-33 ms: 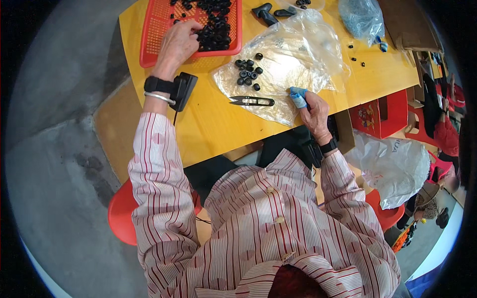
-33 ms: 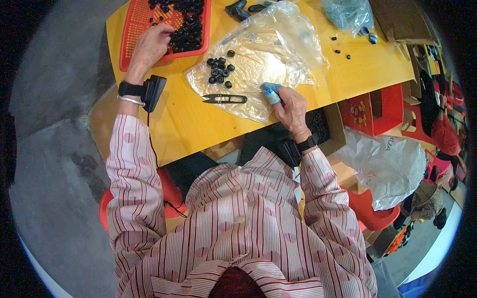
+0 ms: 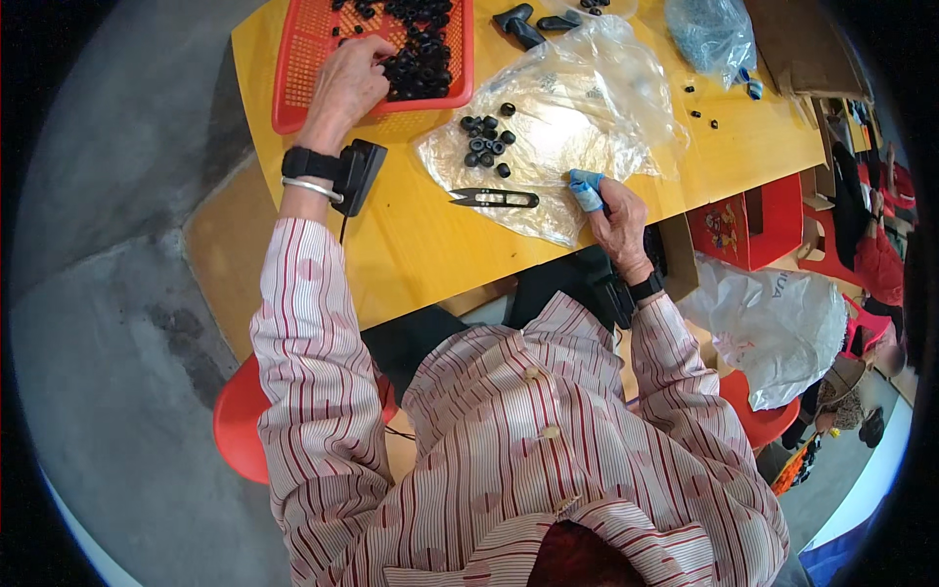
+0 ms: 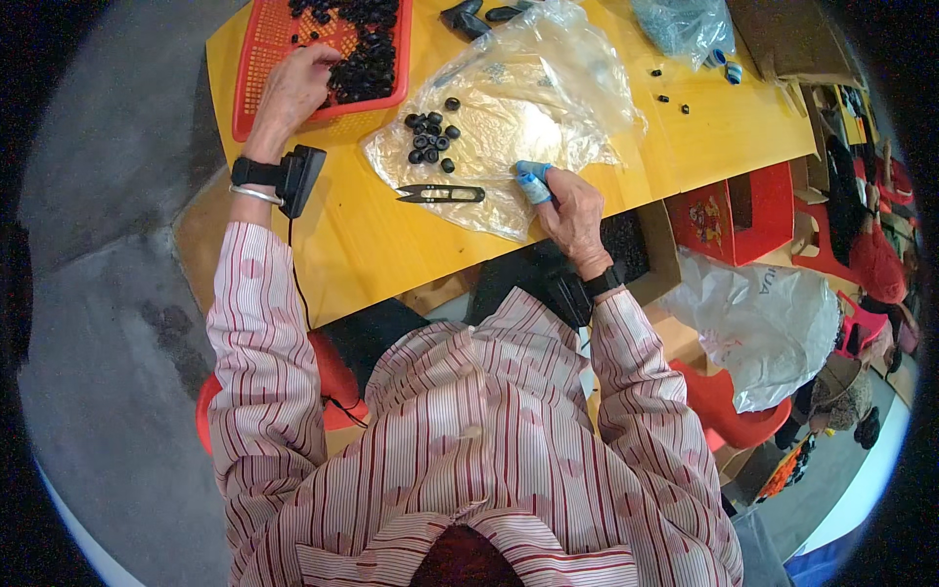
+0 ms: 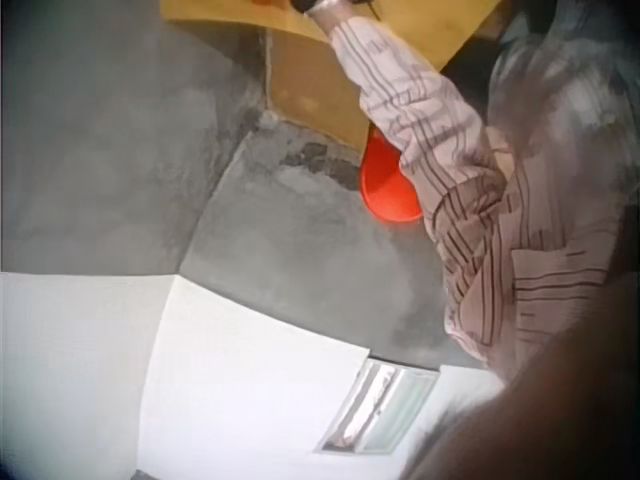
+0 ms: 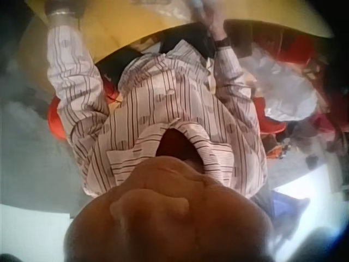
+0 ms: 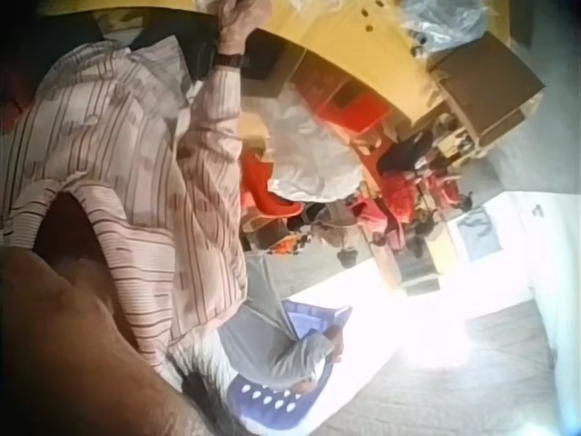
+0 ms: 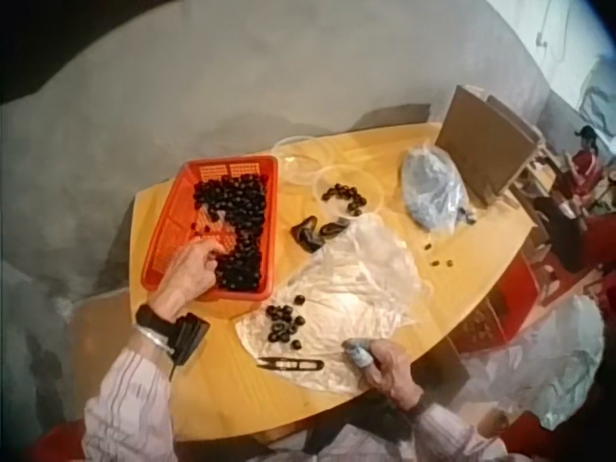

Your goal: The person picks up small black plastic parts from a basket and assembles them by fitting pieces together by hand.

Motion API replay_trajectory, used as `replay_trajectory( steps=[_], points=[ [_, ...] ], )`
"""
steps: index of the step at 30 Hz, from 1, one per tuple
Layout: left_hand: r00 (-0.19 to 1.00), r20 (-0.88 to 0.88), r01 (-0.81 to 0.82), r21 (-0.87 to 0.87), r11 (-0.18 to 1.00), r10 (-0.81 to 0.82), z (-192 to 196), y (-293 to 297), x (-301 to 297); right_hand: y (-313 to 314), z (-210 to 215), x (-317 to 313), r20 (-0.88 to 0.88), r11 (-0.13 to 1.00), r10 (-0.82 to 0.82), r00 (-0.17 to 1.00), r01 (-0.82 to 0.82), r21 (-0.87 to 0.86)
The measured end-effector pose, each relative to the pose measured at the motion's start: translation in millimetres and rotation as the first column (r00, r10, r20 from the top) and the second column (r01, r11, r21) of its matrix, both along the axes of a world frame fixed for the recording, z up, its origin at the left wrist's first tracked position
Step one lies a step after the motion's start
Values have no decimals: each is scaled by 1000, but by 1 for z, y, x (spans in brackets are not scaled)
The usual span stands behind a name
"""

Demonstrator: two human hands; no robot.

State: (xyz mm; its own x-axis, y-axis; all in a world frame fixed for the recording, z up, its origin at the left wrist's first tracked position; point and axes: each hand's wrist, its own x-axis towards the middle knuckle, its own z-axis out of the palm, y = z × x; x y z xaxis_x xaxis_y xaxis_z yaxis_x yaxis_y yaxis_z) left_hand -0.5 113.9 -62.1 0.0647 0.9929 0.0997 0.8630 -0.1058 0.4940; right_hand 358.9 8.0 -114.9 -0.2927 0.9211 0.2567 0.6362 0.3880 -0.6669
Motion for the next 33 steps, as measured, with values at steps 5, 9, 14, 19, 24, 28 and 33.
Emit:
replay_trajectory(
  steps=[5, 9, 14, 19, 24, 28, 33],
  points=[
    [990, -77, 118, -58, 991, -122, -3, 10, 2, -1, 3, 1, 11, 1000, 2, 1000, -2, -27],
    [993, -56, 103, -82, 991, -107, -9, 11, -2, -1, 1, 0, -16, 1000, 7, 1000, -7, 0],
    [1000, -11, 5, -154, 988, -7, -13, 13, -9, -2, 7, 2, 59, 997, 17, 998, -13, -72],
    [998, -48, 28, -115, 993, -34, -13, 12, -3, -2, 3, 1, 29, 998, 19, 999, -18, -54],
    [968, 225, -21, -361, 932, 109, 7, 12, 19, -2, 3, 0, 2, 1000, 4, 1000, -4, -3],
    [986, 155, -15, -235, 972, 53, -8, 20, 12, -1, 3, 4, 43, 1000, 11, 999, -10, -25],
    [975, 194, -52, -282, 958, 110, -9, 18, 17, 7, 42, -5, -231, 920, -38, 972, -56, -389]
  ],
)
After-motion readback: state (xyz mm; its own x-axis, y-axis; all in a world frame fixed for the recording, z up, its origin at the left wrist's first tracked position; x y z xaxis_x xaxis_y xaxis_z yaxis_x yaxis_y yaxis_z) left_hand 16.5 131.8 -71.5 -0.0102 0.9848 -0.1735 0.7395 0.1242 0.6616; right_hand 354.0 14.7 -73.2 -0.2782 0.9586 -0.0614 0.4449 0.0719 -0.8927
